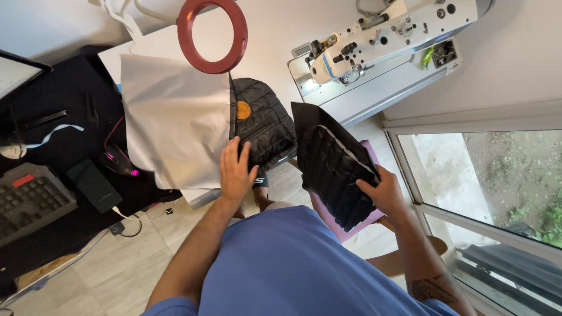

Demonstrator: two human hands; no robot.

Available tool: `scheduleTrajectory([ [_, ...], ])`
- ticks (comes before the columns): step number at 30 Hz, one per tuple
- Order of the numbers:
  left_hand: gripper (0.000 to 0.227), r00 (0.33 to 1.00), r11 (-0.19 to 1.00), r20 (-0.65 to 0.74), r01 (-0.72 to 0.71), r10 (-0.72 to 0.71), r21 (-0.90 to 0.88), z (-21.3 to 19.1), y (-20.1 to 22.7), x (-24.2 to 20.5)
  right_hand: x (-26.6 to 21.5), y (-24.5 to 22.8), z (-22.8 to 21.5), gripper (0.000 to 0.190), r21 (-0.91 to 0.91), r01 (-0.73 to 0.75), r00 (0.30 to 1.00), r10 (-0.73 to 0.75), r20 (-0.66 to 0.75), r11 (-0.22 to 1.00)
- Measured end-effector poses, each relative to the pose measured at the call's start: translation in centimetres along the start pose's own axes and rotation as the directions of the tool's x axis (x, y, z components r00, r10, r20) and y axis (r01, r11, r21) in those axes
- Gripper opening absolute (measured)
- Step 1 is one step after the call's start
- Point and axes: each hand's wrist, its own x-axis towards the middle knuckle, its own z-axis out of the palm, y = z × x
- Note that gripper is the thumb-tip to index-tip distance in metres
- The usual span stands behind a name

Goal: Cutting black fabric with scissors and preparing quilted components at a sewing machine station.

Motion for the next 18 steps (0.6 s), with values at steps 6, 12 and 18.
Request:
scheduleTrajectory([
  [6,0.106,0.946,0.993,0.307,0.079,-0.102,0.086,2.5,2.0,5.5,-2.9,-2.1,-1.3,0.034,0.021,-0.057,0.998,0.058,-0.037,0.998],
  [12,0.099,0.965,0.968,0.244,-0.146,0.094,0.205,9.6,0.8,4.7,-4.3,2.6,-2.2,0.044,-0.038,-0.14,0.988,0.137,-0.077,0.989],
  [18,0.04,0.954,0.937,0.028,-0.3,0.3,0.182,12.4,2.8,3.3,-5.5,5.8,-3.1,0.054,-0.085,-0.164,0.979,0.152,-0.136,0.983],
])
